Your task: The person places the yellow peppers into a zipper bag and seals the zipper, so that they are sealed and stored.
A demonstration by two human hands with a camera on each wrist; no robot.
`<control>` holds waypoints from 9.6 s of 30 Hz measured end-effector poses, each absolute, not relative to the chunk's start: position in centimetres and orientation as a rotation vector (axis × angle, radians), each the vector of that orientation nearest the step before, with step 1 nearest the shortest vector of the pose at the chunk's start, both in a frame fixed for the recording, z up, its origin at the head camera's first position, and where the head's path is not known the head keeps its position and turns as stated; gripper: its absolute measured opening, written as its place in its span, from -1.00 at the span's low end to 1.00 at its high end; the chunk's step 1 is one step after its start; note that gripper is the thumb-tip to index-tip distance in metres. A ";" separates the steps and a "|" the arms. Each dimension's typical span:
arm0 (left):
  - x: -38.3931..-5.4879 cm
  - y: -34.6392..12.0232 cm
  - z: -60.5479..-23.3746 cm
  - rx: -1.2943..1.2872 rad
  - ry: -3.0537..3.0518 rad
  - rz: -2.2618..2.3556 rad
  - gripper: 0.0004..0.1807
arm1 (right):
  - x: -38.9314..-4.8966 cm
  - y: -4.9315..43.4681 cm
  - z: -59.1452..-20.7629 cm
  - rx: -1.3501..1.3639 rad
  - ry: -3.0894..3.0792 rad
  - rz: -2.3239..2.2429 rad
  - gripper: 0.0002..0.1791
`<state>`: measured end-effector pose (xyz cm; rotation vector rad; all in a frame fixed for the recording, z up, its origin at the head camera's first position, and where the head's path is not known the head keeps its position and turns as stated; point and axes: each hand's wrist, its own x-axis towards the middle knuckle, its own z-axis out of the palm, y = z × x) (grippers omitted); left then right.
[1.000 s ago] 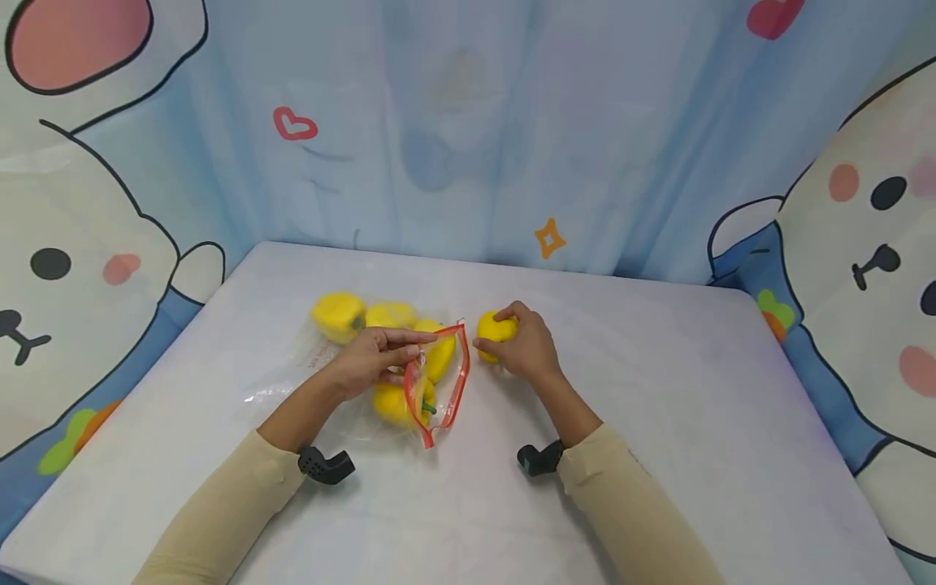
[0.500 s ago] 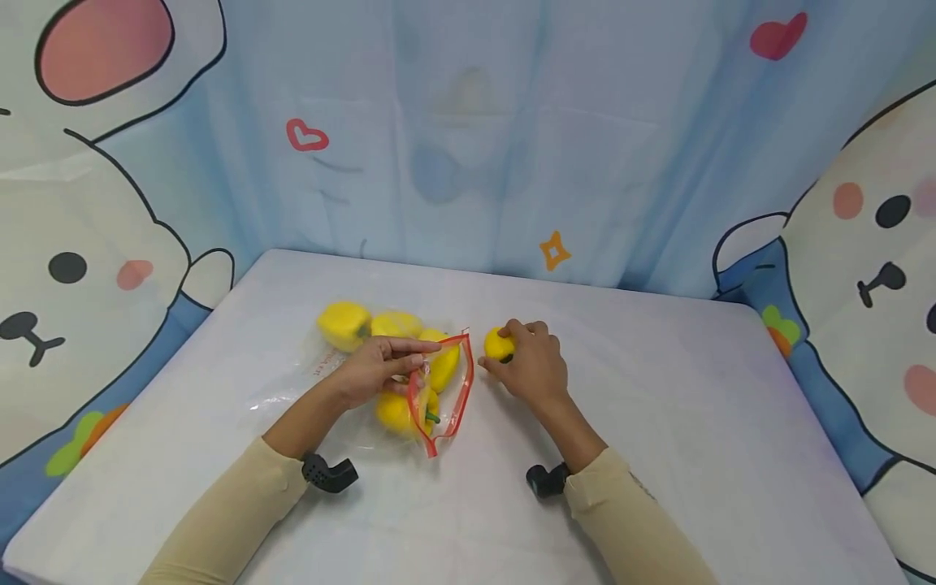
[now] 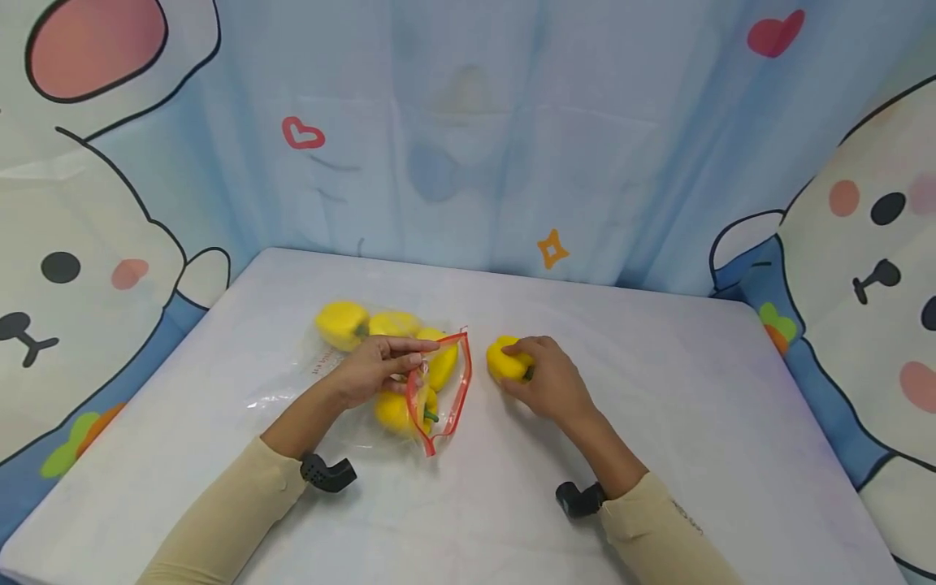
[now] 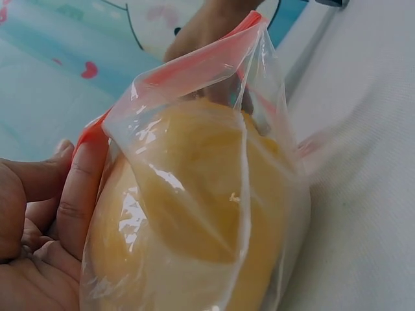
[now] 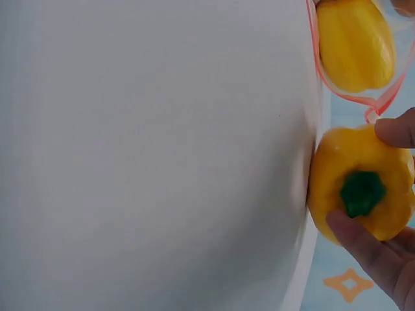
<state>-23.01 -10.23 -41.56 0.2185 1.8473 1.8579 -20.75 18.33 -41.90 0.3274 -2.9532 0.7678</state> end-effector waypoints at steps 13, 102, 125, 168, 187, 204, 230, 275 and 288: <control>-23.0 -10.2 -41.7 0.221 1.861 1.848 -0.64 | -16.1 21.2 -42.0 0.530 -2.906 0.957 -0.52; -22.7 -10.1 -41.0 0.250 1.951 1.778 -0.67 | -17.0 15.8 -42.8 0.898 -2.879 1.524 -0.52; -22.3 -10.2 -40.1 0.264 1.939 1.799 -0.64 | -17.3 14.1 -42.5 0.980 -2.842 1.466 -0.51; -22.2 -10.5 -39.8 0.302 1.942 1.801 -0.66 | -17.1 13.9 -43.1 0.971 -2.793 1.725 -0.28; -22.3 -10.5 -39.5 0.305 1.957 1.800 -0.65 | -17.5 13.0 -43.0 0.789 -2.852 1.733 -0.31; -22.4 -10.6 -39.6 0.290 1.956 1.796 -0.67 | -17.4 12.8 -43.4 0.594 -2.814 1.719 -0.47; -22.1 -10.3 -39.4 0.282 2.020 1.745 -0.67 | -16.2 11.3 -42.6 0.452 -2.819 1.625 -0.64; -23.3 -6.4 -31.7 0.968 2.892 0.297 -0.47 | -18.0 16.0 -42.2 0.221 -2.854 1.841 -0.69; -34.5 -4.8 -35.1 1.015 2.448 0.373 -0.60 | -24.3 15.0 -42.8 -0.023 -2.750 1.938 -0.59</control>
